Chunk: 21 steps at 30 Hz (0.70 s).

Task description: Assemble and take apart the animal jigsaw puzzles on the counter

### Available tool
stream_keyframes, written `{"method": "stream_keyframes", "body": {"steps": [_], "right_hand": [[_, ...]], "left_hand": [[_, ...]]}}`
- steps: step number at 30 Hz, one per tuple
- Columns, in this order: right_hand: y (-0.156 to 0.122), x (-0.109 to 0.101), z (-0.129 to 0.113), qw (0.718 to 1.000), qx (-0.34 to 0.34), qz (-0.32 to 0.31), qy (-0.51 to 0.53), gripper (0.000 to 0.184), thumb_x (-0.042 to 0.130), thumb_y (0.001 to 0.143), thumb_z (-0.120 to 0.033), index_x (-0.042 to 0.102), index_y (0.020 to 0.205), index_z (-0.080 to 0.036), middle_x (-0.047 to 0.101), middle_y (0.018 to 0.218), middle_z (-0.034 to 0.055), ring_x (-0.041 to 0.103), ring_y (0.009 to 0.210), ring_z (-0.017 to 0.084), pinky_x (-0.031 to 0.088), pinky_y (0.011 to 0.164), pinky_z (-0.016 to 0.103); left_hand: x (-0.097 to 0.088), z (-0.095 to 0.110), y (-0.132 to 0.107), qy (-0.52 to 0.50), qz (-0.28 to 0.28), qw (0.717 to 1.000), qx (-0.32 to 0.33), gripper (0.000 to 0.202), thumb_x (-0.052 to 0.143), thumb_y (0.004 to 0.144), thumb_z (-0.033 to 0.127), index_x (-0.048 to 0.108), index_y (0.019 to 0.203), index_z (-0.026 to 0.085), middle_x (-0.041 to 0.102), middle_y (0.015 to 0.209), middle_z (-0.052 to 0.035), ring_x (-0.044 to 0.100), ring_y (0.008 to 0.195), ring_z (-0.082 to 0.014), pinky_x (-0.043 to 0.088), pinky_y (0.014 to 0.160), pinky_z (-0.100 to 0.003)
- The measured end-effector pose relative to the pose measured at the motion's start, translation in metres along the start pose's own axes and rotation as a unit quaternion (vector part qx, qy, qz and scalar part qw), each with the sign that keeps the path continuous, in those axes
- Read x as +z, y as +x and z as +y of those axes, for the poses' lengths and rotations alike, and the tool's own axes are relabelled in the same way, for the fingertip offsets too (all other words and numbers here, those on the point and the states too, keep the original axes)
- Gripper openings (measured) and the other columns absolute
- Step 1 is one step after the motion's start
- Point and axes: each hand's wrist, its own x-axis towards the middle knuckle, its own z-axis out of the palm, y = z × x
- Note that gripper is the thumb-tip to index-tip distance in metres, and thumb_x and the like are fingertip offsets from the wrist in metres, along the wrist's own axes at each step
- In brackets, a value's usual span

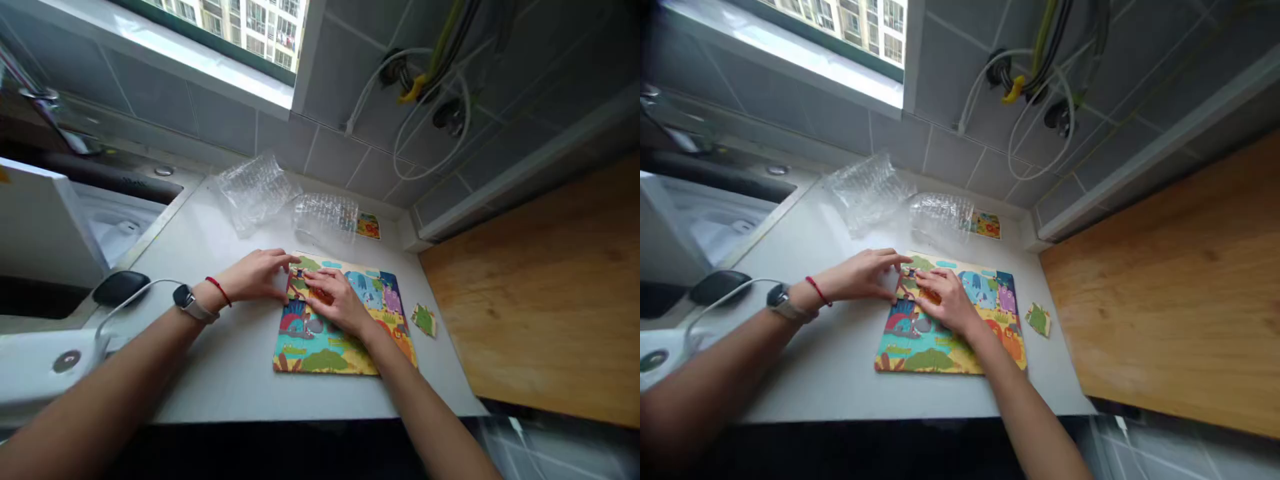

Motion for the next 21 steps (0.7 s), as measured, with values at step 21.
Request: {"method": "stream_keyframes", "body": {"steps": [21], "right_hand": [[-0.006,-0.014,0.010,0.995,0.044,0.047,0.078,0.033,0.074,0.095,-0.022,0.072,0.127,-0.029,0.075,0.127,0.0065,0.064,0.124,0.027,0.051,0.113,0.055]], "left_hand": [[-0.007,0.003,-0.001,-0.131,-0.007,0.991,-0.003,0.042,0.062,0.093,0.026,0.067,0.134,0.022,0.076,0.099,-0.0051,0.070,0.088,-0.0184,0.053,0.080,-0.032]]}}
